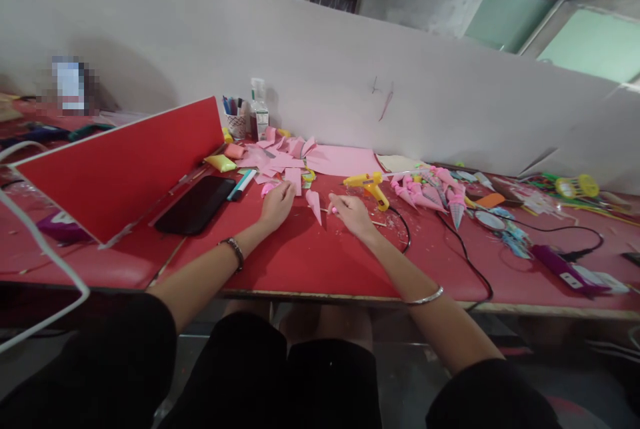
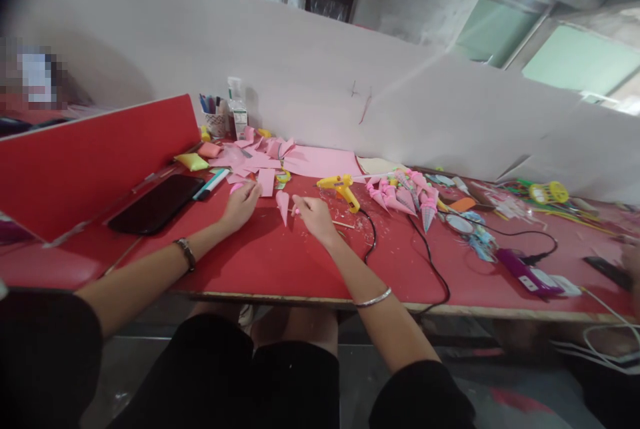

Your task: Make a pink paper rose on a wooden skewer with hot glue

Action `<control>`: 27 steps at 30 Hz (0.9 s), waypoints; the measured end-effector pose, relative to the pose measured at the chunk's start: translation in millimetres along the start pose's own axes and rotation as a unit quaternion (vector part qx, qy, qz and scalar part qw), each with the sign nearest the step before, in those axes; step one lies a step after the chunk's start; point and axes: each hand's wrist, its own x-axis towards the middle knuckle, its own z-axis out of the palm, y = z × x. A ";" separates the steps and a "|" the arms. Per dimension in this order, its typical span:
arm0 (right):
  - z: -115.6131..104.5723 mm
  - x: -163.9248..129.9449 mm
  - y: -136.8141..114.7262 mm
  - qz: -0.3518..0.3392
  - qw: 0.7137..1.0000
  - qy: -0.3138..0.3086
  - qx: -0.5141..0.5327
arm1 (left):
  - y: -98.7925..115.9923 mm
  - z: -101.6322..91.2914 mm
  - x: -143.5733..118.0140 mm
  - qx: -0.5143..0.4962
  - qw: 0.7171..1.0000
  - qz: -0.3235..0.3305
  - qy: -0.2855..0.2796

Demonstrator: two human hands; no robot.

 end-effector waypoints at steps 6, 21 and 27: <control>3.2 2.3 -3.1 0.002 0.999 0.010 0.049 | 0.3 1.3 3.0 -0.015 1.000 0.017 0.009; 1.7 4.8 -9.0 -0.002 1.000 0.000 -0.004 | -3.6 7.4 4.8 -0.137 0.988 -0.064 -0.020; 3.9 0.5 -11.9 0.017 0.999 -0.035 -0.005 | -4.1 6.0 1.4 -0.164 0.980 -0.098 -0.059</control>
